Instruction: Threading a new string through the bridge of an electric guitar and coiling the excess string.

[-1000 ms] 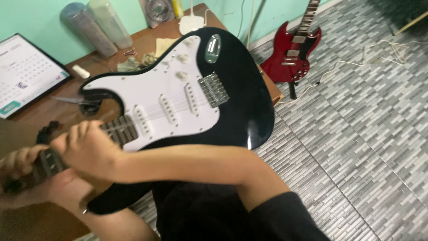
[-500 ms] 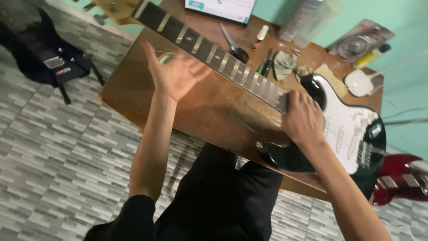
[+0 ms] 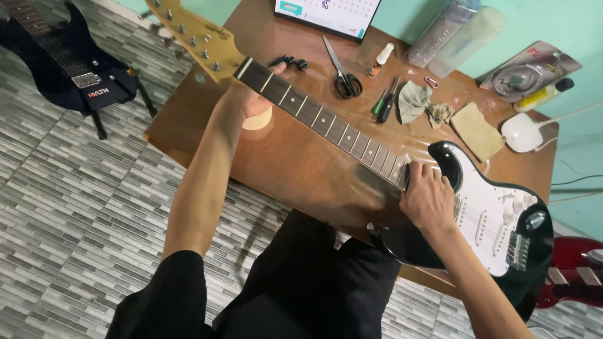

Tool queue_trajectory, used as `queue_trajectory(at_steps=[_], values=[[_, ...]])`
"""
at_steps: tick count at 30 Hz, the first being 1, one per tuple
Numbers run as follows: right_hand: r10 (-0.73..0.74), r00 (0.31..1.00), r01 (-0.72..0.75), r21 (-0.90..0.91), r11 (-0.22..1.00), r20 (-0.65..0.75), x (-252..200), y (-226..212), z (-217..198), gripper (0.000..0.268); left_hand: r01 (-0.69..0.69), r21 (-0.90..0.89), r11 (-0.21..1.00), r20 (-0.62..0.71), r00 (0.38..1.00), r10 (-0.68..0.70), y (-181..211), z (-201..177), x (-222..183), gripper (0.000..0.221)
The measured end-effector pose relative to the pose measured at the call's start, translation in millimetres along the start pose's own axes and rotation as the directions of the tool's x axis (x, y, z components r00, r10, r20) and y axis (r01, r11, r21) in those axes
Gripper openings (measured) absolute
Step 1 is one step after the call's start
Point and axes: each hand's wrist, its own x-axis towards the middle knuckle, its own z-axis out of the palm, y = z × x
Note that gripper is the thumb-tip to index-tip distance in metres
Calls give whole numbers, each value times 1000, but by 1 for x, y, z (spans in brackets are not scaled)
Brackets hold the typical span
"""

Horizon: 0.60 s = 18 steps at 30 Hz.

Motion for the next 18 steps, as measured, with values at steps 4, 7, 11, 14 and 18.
queue_trajectory(at_steps=[4, 7, 11, 14, 18], values=[[-13, 1000, 13, -26, 1000, 27, 13, -5, 6, 65, 33, -229, 973, 86, 996, -13, -6, -6, 27, 17], [-2, 1000, 2, 1, 1000, 15, 23, -6, 17, 64, 56, -485, 873, 39, 998, -43, -13, -17, 56, 24], [-3, 1000, 2, 24, 1000, 17, 34, -11, 0, 60, 17, -739, 674, -23, 998, -50, -24, -20, 80, 22], [22, 1000, -21, 52, 998, -14, 40, -10, -4, 61, -20, -747, 665, -40, 999, -15, -29, -13, 99, 24], [54, 997, -51, 59, 997, -58, 41, -8, -6, 61, 4, -351, 936, -90, 995, -38, -8, 4, 68, 23]])
